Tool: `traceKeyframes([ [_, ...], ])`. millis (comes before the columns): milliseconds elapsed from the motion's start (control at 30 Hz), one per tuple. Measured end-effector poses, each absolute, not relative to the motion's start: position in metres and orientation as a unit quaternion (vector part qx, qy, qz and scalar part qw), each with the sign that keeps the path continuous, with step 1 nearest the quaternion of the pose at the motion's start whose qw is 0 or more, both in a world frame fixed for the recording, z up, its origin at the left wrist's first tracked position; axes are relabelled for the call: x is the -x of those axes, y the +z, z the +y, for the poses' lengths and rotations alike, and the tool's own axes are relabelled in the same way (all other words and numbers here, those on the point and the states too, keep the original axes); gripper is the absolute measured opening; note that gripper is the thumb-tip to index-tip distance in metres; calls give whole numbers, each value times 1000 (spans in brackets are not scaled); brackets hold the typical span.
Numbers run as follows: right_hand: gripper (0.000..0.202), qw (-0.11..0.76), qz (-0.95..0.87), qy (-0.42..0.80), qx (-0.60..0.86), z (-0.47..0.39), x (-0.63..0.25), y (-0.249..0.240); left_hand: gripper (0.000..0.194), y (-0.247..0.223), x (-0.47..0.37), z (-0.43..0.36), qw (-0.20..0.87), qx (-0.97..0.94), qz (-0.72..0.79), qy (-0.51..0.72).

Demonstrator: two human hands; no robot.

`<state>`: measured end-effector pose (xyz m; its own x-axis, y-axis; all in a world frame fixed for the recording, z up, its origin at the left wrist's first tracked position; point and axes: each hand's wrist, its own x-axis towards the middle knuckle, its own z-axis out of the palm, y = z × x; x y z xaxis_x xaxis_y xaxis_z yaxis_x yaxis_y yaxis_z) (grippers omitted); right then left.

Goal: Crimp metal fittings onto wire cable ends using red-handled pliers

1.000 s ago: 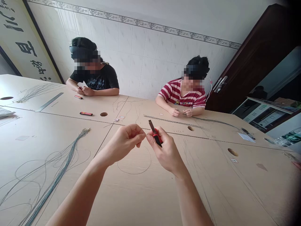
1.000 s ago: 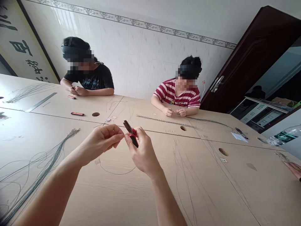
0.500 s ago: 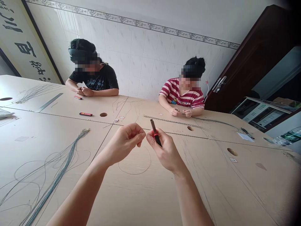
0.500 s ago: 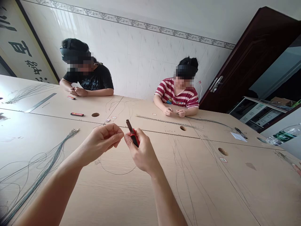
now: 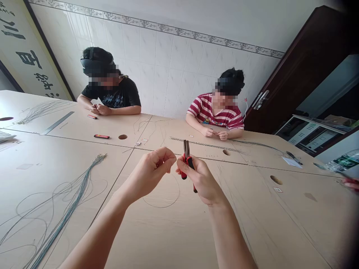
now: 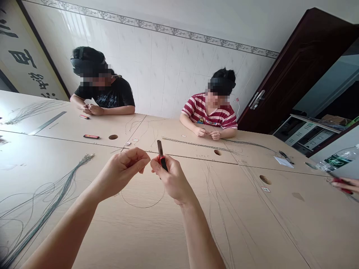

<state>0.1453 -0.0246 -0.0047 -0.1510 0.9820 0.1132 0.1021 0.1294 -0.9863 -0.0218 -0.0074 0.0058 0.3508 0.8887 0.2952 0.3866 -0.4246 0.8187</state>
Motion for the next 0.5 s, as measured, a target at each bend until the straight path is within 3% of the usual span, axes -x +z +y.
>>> traceKeyframes([
  [500, 17, 485, -698, 234, 471, -24, -144, -9, 27, 11, 28, -6, 459, -700, 390, 383],
])
